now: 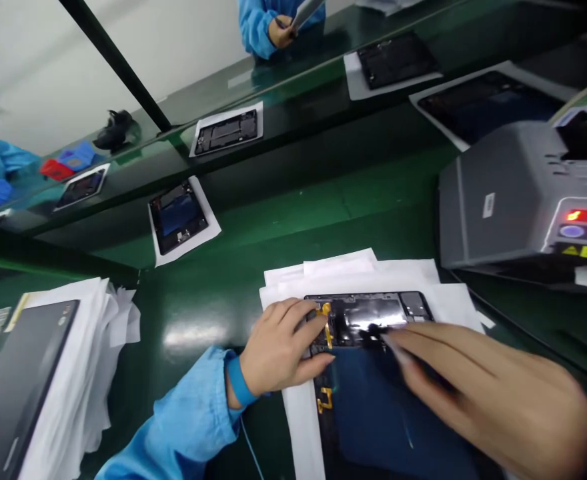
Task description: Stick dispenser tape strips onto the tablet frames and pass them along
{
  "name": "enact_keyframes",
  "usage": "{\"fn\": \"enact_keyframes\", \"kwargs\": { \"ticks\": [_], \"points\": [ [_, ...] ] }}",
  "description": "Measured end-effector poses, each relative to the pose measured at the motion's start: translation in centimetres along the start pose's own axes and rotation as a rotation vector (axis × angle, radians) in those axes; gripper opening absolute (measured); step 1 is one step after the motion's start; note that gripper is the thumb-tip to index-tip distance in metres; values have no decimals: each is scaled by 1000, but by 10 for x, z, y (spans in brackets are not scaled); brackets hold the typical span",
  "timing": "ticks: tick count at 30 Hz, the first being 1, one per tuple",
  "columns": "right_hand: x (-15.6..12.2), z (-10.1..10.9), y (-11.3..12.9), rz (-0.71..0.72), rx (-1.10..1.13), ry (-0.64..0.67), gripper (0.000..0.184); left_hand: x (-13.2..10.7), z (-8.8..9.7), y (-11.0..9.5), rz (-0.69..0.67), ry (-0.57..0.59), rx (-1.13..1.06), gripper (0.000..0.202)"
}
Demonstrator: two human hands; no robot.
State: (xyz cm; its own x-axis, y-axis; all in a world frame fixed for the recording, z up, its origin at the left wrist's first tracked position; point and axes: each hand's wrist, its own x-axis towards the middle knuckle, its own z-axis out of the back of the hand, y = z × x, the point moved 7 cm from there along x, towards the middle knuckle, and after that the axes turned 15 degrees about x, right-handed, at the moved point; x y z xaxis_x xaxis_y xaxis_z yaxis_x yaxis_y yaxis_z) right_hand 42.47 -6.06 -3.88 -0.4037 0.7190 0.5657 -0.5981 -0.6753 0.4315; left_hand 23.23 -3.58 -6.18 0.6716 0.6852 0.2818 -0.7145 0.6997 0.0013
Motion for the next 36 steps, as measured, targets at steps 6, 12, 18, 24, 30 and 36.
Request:
{"fn": "enact_keyframes", "kwargs": {
  "ticks": [6,12,18,24,30,36],
  "points": [
    [56,-56,8,55,-62,87,10,-6,-9,2,59,-160,-72,43],
    [51,-64,3,34,-85,117,6,-9,-15,1,75,-161,-78,38],
    [50,-69,3,41,-78,147,8,-7,-12,-1,96,-175,-70,32],
    [51,-73,5,66,-146,214,15,-5,-8,-1,105,-243,-69,29],
    [55,-81,18,158,-247,344,27,-10,0,0,52,-206,66,34],
    [33,-96,17,297,-302,227,32,-46,34,147,548,369,584,31]
  ]
}}
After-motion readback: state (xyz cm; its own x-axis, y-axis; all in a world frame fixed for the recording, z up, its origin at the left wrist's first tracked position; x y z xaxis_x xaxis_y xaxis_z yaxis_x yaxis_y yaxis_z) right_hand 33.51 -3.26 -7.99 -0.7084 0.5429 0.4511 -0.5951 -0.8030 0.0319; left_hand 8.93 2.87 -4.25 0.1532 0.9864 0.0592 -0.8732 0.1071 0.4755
